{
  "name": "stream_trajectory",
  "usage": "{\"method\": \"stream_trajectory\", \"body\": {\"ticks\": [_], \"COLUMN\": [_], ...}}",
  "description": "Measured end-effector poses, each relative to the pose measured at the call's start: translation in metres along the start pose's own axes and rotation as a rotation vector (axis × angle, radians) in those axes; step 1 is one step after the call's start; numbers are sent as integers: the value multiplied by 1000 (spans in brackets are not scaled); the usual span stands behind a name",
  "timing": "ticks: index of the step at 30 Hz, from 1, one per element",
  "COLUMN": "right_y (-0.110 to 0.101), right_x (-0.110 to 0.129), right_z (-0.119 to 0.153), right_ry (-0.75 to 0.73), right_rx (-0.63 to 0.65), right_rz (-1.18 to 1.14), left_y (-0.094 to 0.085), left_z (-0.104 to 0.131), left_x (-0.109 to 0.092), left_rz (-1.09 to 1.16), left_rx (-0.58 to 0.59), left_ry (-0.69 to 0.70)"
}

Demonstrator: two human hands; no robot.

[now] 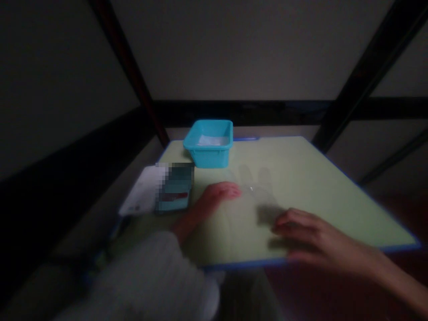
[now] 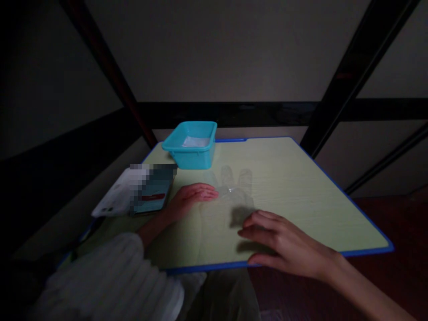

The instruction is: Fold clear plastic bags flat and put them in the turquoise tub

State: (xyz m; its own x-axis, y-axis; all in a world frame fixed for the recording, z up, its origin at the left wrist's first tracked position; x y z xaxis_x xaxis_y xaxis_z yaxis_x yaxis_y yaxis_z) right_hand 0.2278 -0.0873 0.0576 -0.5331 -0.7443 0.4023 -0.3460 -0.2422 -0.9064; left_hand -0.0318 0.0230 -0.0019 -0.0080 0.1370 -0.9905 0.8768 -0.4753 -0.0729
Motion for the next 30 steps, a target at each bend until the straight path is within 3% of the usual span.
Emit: {"method": "stream_trajectory", "body": {"ticks": [5, 9, 14, 22, 30], "right_y": [18, 36, 48, 52, 49], "right_x": [0, -1, -1, -2, 1], "right_z": [14, 20, 22, 25, 25], "right_ry": [-13, -34, -55, -138, -158], "right_rx": [-22, -76, -103, -156, -199], "right_rz": [294, 412, 528, 568, 437], "left_y": [1, 3, 6, 6, 6], "left_z": [5, 5, 7, 9, 10], "left_x": [-11, -8, -9, -19, -18], "left_rz": [110, 38, -30, 15, 3], "left_rx": [-20, 41, 25, -58, -19], "left_ry": [-34, -73, -68, -36, -43]}}
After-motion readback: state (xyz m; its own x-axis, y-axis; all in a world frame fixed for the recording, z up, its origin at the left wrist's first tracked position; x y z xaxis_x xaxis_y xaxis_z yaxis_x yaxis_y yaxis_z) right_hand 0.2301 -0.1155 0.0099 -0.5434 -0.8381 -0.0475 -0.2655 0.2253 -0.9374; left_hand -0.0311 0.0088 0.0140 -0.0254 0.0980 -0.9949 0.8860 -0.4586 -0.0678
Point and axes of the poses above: each hand's wrist, its own z-axis away from the middle knuckle, its own y-axis out of the palm, x = y × z, the point moved 1 cm from there along -z, towards the middle knuckle
